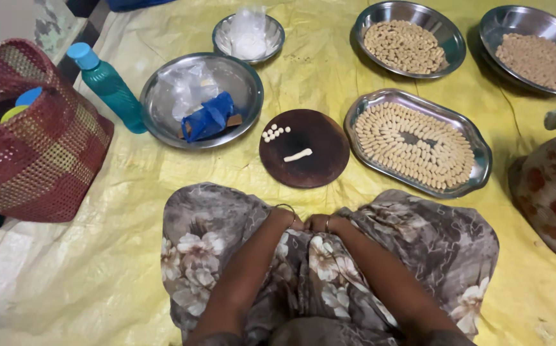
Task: The person rolls small dough balls into elongated shapes on a wooden board and places them on a metal tray. They use a wooden tool to press ridges into the dough pieces and continue arranging them in rows.
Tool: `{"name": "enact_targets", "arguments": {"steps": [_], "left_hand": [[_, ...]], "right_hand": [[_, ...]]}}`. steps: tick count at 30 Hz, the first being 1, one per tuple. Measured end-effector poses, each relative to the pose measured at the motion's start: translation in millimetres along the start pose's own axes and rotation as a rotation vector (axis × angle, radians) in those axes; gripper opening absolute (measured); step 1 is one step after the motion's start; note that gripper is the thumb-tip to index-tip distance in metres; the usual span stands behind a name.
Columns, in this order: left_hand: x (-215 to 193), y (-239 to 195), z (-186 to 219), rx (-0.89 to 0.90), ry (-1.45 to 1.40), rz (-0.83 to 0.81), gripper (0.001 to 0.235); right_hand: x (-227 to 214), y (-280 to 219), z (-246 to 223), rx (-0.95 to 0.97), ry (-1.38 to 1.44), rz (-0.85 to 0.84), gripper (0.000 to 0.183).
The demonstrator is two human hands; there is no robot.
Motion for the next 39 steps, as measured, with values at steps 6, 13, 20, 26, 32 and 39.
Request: {"name": "enact_targets", "arguments": {"steps": [6,13,20,26,32,39], "left_hand": [[-10.3,-10.0,14.5,0.109,-0.007,0.110,0.061],[-89.4,-25.3,22.3,0.269,-0.267,0.365,0.030],[-189.6,-30.1,-47.3,-0.001,-1.003,1.016,0.014],[-219.1,-10.0,-45.9,0.123,-0.939,1.272,0.007],[-211.6,5.6,-33.9,0.172,-0.848,1.146,0.028],[-168.0,53.6,-34.8,0.202,-1.252,0.648,0.026]], "right_hand": [[-8.3,1.2,4.9,0.087,-0.338,0.110,0.025],[-125.1,2.0,18.1,0.188,-0.504,0.389,0.024],[-250.0,3.8,-28.1,-0.228,-0.151,1.049,0.035],[-250.1,13.8,-48.9,-0.261,-0.190,1.004,0.036],[-252.5,12.3,-51.5,-0.350,-0.096,0.999,0.025],[-264.5,-2.1,-51.5,-0.221,0.151,0.923,0.019]]}}
Point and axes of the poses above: each hand's wrist, its own y-axis towards the middle knuckle, its own x-axis out of the palm, z = x × y, the point moved 9 cm from there along y, towards the middle knuckle, and after that the axes turned 13 degrees about z, right-handed, at the moved point
